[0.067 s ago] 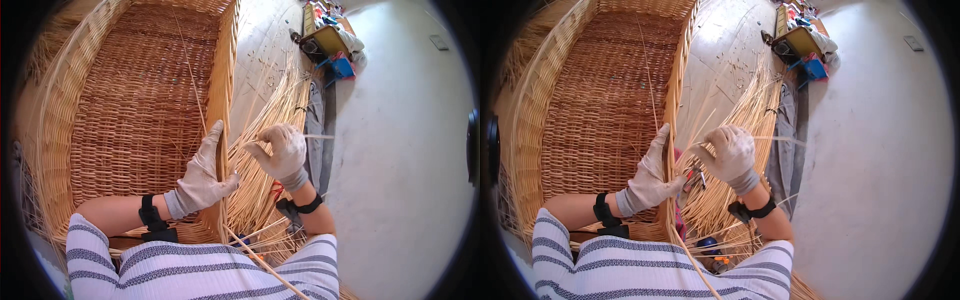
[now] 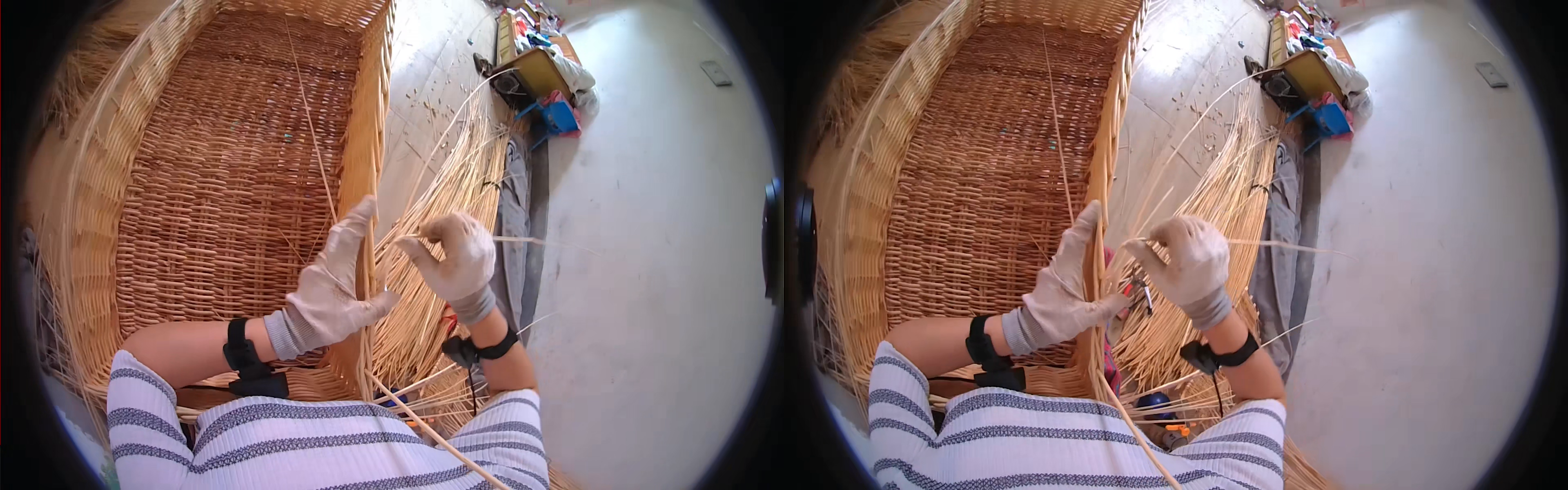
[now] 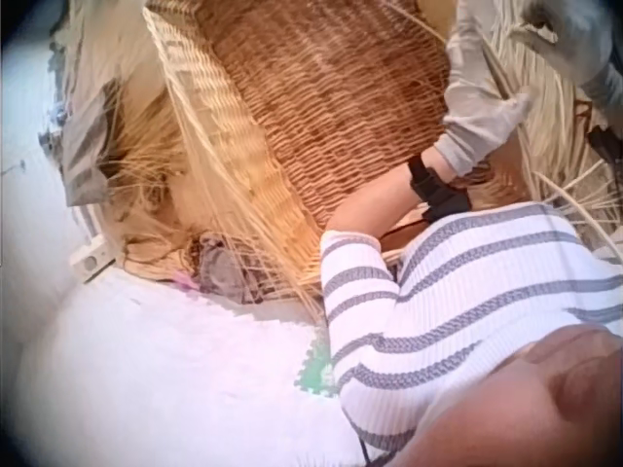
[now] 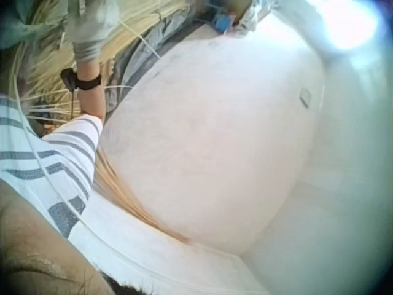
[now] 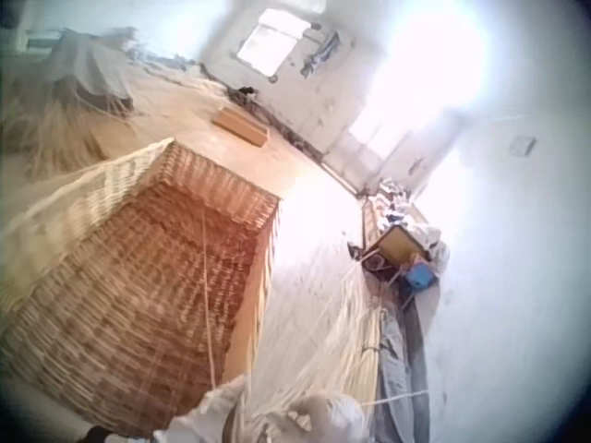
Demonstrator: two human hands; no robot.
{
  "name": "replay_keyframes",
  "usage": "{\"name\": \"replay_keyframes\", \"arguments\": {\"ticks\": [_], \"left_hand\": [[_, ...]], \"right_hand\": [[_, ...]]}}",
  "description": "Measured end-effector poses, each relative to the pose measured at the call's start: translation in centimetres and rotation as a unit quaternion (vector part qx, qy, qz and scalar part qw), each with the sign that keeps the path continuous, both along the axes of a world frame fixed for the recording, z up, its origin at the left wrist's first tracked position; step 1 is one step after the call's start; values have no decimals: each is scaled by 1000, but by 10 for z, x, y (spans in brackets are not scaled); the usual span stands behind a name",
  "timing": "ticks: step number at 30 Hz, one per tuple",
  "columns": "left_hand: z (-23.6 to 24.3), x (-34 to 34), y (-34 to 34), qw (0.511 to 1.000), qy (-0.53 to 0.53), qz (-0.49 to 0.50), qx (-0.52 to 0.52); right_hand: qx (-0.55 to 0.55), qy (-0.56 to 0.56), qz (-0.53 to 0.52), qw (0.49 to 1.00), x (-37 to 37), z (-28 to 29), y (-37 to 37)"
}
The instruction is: Weaving and trimming a large wicker basket while sitting on the floor.
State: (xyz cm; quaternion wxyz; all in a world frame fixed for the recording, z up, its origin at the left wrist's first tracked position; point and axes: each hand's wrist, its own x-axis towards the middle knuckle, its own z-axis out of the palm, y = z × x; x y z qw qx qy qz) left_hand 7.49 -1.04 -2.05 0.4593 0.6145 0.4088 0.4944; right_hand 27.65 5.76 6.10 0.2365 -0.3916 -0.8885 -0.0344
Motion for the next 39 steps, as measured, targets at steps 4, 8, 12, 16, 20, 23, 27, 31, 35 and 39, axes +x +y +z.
{"name": "replay_keyframes", "arguments": {"ticks": [4,8,12,16,20,23,27,31,35,39], "left_hand": [[51,-24,19,981,186,-2,62],[29,-5,13,990,-56,-98,-89],[33,-5,12,972,-136,-100,-165],[38,-6,5,936,-187,-112,-277],[35,-7,-4,925,-204,-122,-298],[31,-8,-7,919,-214,-120,-309],[30,-6,-10,912,-238,-138,-306],[28,-10,-4,912,-229,-142,-309],[26,-10,2,933,-205,-122,-270],[23,-1,4,981,-122,-85,-124]], "right_hand": [[-12,76,-74,994,4,3,-25],[-98,179,-96,974,-15,-9,-36],[-223,281,-112,927,-31,-34,-73],[-311,362,-146,867,-35,-50,-87],[-327,312,-143,881,-34,-36,-97],[-301,268,-153,902,-37,-40,-103],[-295,238,-164,911,-35,-33,-117],[-247,211,-144,935,-29,-37,-126],[-298,151,-42,942,1,-26,-142],[-148,347,-134,917,35,-9,-105]]}}
